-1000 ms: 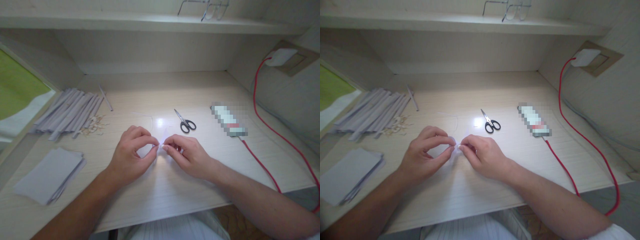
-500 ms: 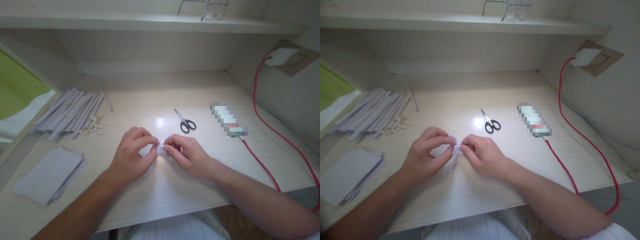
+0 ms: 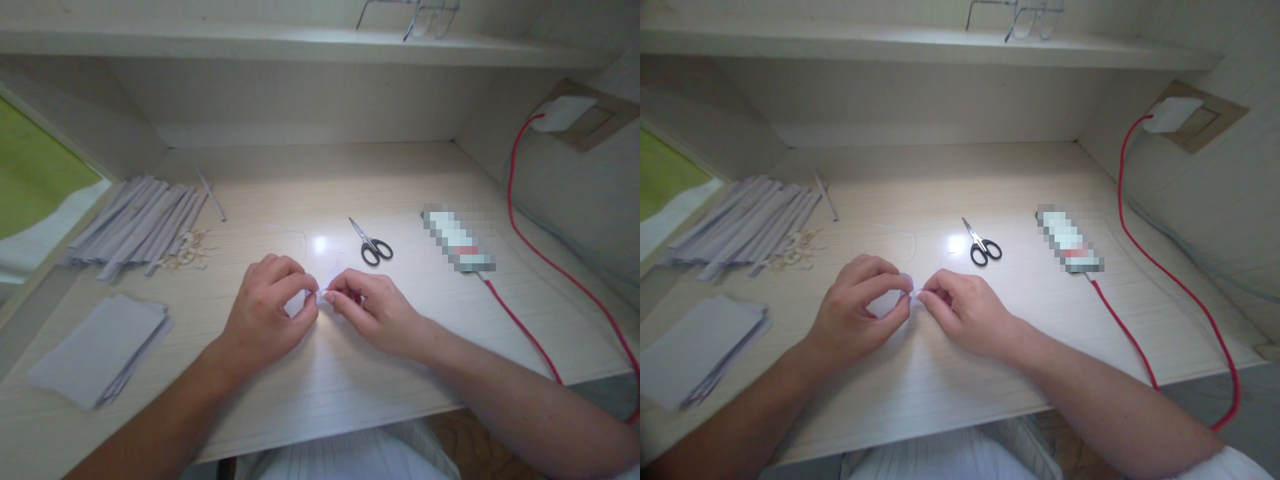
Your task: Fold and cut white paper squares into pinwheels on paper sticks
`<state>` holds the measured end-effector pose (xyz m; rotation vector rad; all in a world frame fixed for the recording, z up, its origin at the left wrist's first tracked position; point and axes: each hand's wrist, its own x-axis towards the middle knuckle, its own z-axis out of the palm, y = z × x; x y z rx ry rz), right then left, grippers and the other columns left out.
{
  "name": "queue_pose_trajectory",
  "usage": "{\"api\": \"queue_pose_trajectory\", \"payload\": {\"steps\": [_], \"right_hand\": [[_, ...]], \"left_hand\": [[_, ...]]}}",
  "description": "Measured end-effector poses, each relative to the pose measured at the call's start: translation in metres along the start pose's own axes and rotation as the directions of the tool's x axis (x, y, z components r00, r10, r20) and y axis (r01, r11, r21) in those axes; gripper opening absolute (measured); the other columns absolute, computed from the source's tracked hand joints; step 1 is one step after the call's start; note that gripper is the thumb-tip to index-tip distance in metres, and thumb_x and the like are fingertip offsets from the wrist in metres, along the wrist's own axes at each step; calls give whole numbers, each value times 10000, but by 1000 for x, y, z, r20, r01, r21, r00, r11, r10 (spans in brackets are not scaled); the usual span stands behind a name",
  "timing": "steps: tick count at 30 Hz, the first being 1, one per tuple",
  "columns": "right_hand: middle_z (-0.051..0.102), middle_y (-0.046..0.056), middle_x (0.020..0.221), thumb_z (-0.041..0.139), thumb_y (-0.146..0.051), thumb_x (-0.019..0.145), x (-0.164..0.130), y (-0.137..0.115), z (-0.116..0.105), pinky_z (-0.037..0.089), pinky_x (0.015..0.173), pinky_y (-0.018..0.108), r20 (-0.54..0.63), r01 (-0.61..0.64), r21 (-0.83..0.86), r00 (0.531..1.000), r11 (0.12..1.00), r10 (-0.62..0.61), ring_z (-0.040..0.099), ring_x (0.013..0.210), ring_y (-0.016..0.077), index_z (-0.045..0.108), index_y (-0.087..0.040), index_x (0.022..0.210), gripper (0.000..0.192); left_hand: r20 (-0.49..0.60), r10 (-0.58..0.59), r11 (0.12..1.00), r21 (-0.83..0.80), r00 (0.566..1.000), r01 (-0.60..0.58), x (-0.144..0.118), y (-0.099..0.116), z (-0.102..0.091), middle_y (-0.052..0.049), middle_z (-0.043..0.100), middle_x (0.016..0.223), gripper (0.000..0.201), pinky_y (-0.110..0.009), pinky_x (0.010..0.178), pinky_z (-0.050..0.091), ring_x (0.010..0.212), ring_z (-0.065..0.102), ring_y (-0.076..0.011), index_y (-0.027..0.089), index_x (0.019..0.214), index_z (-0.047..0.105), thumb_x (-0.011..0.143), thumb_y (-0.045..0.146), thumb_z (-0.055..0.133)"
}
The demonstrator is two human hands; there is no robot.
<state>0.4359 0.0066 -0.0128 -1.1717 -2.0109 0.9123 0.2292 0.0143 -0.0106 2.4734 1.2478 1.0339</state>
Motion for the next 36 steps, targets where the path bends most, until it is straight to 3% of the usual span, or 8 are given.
{"api": "queue_pose_trajectory", "payload": {"steps": [36], "right_hand": [[669,-2,732,610,-191,961,-1,1,4,412,607,244,15,31,-65,999,997,-30,553,602,111,682,-162,894,102]], "left_hand": [[105,28,999,38,994,-32,-2,0,1,-48,672,865,96,-405,781,434,860,590,-233,200,848,705,841,122,650]]}}
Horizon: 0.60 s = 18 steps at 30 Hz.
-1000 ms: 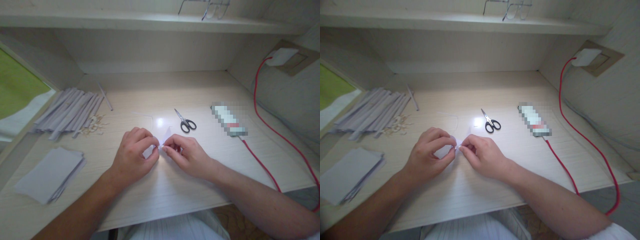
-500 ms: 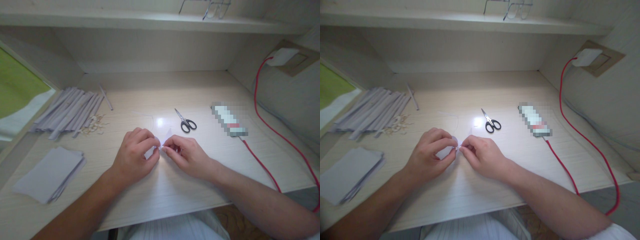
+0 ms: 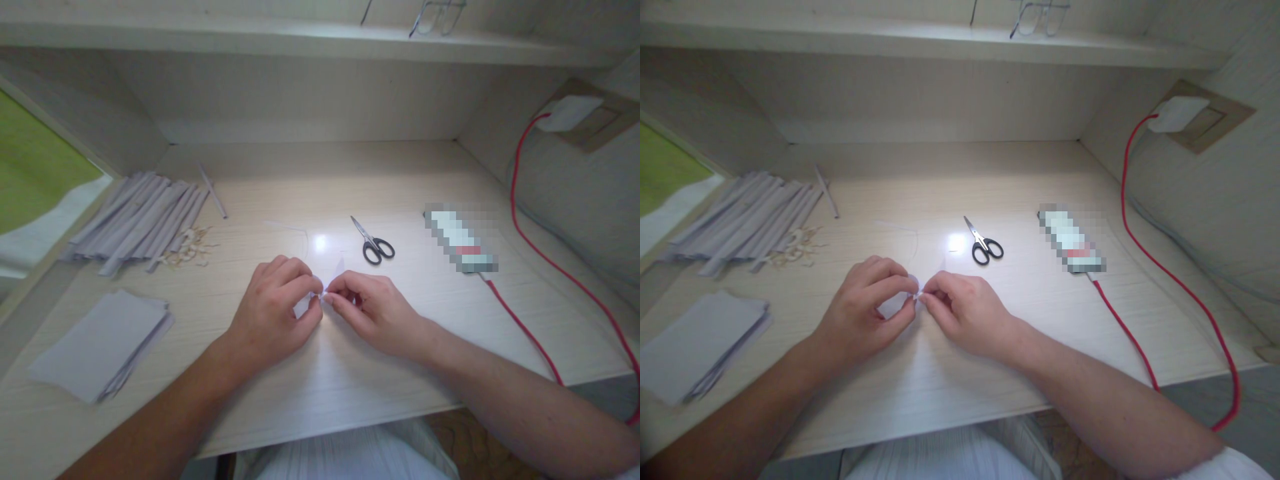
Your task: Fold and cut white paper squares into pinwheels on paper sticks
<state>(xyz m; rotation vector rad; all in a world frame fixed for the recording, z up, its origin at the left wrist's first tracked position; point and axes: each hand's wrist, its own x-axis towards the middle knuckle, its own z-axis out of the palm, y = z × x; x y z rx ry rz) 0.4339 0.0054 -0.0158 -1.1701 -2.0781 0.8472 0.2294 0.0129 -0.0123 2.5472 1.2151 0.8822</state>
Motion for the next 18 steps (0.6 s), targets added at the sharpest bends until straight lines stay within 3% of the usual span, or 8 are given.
{"api": "queue_pose_trajectory", "payload": {"steps": [13,18], "right_hand": [[676,-1,726,617,-211,962,-1,2,3,404,599,249,-5,-1,-10,1000,1000,1,552,601,112,685,-166,898,104],[663,-4,720,617,-247,975,1,-1,1,406,590,251,-8,-49,129,999,990,50,540,616,114,702,-166,895,143]], "left_hand": [[6,-48,999,-17,999,48,-2,0,4,-46,668,866,77,-404,797,443,865,582,-230,202,831,700,831,139,657],[-33,-64,997,-34,997,63,0,3,2,-46,651,863,74,-404,793,448,861,570,-225,202,843,694,839,141,653]]}}
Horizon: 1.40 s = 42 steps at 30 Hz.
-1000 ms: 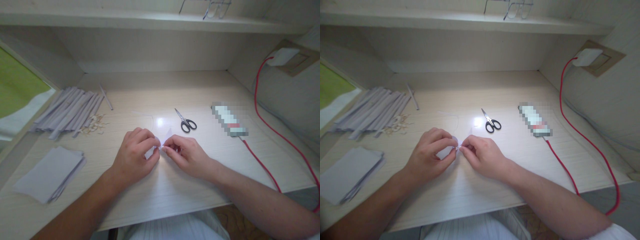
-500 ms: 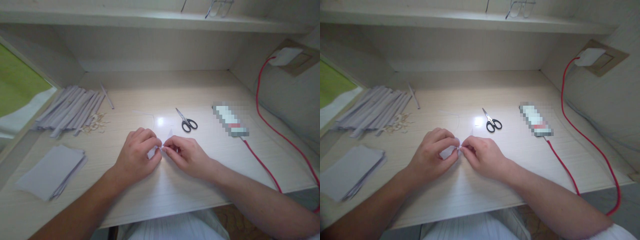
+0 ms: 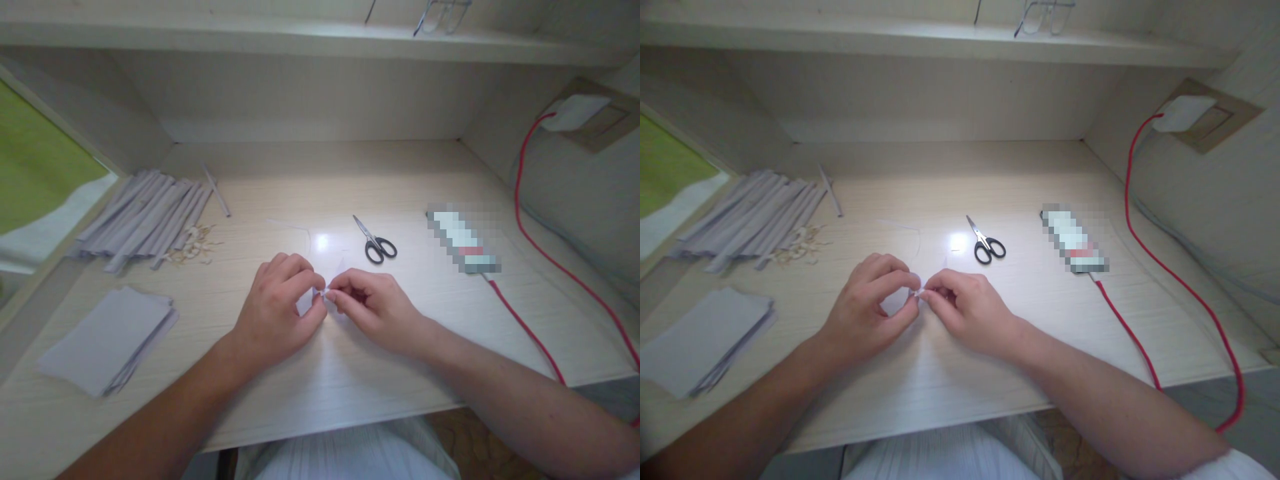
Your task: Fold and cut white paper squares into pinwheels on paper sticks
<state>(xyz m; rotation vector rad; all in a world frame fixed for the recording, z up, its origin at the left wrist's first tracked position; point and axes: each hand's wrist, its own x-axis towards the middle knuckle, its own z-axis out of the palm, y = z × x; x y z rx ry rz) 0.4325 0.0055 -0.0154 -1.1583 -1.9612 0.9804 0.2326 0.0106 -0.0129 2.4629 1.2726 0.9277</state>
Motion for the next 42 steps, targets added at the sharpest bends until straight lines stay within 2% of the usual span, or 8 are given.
{"api": "queue_pose_trajectory", "payload": {"steps": [8,18,21,24,25,27,30,42], "right_hand": [[659,-5,723,681,-299,943,4,-3,-3,450,574,232,52,-132,394,991,910,121,571,624,109,714,-161,896,149],[626,-23,670,712,-353,920,4,-4,-2,457,538,229,-10,-118,431,991,895,135,543,561,98,706,-168,865,194],[644,-21,657,719,-366,916,4,-5,-4,468,508,229,-42,-130,443,985,887,166,554,527,98,706,-168,872,203],[668,-14,662,732,-360,910,4,-6,-6,476,494,231,-98,-110,486,979,867,179,572,512,99,704,-168,870,197],[673,-12,665,736,-354,908,4,-6,-7,478,492,230,-118,-92,506,978,857,174,578,512,99,704,-168,871,192],[680,-9,673,739,-341,909,4,-7,-9,482,492,228,-143,-57,541,977,839,159,590,513,99,707,-168,876,179],[693,-4,696,734,-329,916,2,-8,-9,496,501,230,-152,-36,550,978,834,143,605,524,100,709,-167,882,167],[699,5,754,657,-222,967,-2,-6,-9,469,588,239,-261,124,42,959,991,-109,610,633,108,692,-155,889,108]], "left_hand": [[-139,19,1000,-13,990,-21,1,7,-7,-55,618,896,78,-417,794,467,865,566,-223,208,859,687,832,136,669],[-214,63,997,-21,975,-69,-4,11,-12,-75,637,1100,370,-474,931,495,1040,609,-276,263,1113,632,774,250,779],[-356,9,993,-104,934,-49,-6,8,-12,-91,597,1222,456,-496,1025,479,1171,574,-297,274,1238,568,813,291,732],[-488,-239,948,-304,840,93,-4,-2,-6,-82,597,1214,336,-459,999,507,1150,595,-257,275,1230,540,901,245,602],[-439,-333,908,-389,835,157,-3,-5,-3,-76,619,1174,290,-436,958,528,1103,619,-243,266,1197,556,911,231,589],[-197,-434,801,-532,879,276,1,-9,3,-63,684,1064,189,-403,887,553,1007,665,-232,237,1098,623,910,228,608],[126,-378,659,-659,917,362,6,-6,11,-48,753,968,125,-397,879,560,916,702,-226,213,964,709,946,259,594],[213,-390,596,-684,896,422,2,-5,17,-16,802,1033,173,-352,951,532,1007,723,-229,251,978,802,962,306,638]]}}
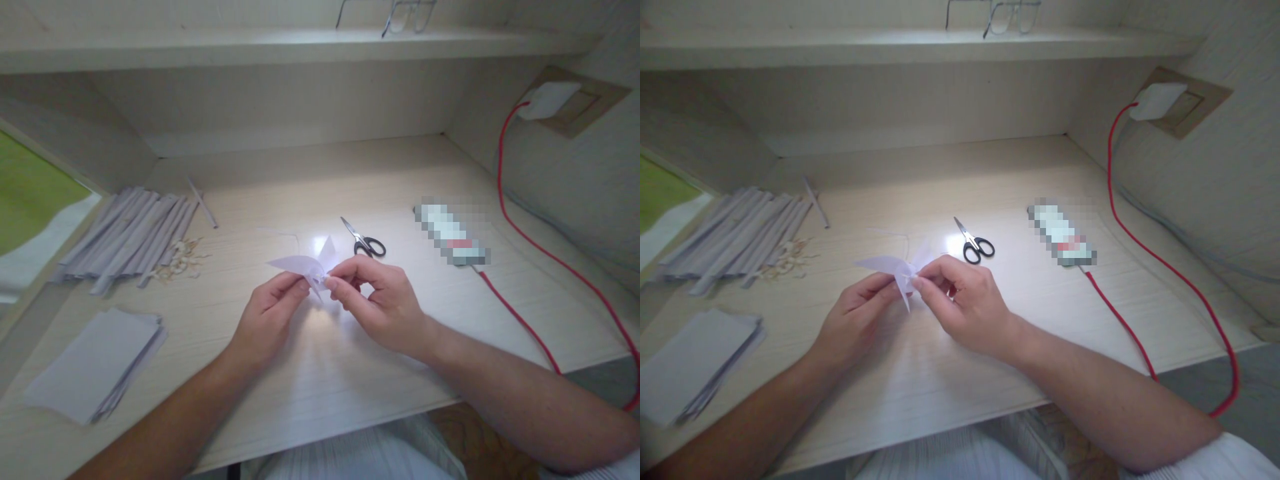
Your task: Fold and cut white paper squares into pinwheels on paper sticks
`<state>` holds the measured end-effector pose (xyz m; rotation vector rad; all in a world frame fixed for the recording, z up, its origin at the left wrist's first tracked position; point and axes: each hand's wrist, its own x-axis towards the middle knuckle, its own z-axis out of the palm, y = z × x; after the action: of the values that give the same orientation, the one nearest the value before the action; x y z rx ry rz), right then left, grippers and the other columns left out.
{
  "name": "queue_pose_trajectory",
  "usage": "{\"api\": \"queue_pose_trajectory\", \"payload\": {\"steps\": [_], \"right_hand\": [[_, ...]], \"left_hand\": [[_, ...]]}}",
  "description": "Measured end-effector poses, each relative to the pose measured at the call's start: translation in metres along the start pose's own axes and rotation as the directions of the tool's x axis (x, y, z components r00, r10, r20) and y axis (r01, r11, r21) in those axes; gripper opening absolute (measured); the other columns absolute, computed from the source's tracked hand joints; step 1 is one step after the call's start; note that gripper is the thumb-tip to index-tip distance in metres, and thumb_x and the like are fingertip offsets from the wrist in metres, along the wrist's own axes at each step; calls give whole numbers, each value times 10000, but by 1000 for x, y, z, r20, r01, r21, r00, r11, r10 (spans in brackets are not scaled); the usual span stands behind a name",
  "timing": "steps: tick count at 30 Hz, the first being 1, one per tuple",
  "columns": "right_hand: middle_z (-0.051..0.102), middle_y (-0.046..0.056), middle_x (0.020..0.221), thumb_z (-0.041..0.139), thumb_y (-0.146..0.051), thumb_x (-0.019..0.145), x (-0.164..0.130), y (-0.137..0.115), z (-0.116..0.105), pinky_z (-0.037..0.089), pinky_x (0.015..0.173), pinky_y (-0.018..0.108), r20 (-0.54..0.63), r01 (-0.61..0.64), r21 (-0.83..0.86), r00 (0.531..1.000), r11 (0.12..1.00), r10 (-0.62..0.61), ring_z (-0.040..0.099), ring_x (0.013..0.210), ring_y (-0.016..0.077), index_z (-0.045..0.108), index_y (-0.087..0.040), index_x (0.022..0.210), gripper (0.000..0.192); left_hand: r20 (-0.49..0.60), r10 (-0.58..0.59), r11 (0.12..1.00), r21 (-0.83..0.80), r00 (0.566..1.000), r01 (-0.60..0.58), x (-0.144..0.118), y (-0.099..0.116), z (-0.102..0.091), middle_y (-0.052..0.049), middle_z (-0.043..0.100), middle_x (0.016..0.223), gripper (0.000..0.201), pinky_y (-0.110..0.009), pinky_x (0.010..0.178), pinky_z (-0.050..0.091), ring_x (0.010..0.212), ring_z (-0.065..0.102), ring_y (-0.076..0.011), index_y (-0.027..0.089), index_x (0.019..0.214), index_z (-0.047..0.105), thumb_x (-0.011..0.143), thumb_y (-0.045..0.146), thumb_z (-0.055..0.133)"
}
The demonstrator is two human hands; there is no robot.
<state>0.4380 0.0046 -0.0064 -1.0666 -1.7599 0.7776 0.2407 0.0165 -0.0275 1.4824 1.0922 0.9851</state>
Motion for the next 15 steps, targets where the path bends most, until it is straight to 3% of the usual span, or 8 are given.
{"api": "queue_pose_trajectory", "payload": {"steps": [7,12,15], "right_hand": [[677,-6,717,649,-235,958,-2,1,0,434,590,230,28,90,-186,996,978,-87,584,609,94,682,-146,840,152],[664,-14,687,629,-220,940,-3,0,-1,405,561,231,57,97,-230,995,968,-86,563,570,90,684,-152,837,135],[670,-13,699,622,-212,938,-2,-1,-1,412,581,231,68,67,-210,996,975,-54,565,579,89,677,-153,833,132]], "left_hand": [[-32,-44,999,20,999,45,-4,-1,3,-11,810,1049,207,-331,910,534,973,723,-224,268,1046,818,959,366,658],[-23,-1,1000,18,1000,2,-7,-7,2,-17,754,1268,247,-393,1105,449,1208,661,-262,306,1126,804,951,413,667],[-28,29,999,25,999,-28,-7,-9,2,-21,740,1294,257,-400,1132,435,1231,650,-257,320,1156,793,949,413,672]]}}
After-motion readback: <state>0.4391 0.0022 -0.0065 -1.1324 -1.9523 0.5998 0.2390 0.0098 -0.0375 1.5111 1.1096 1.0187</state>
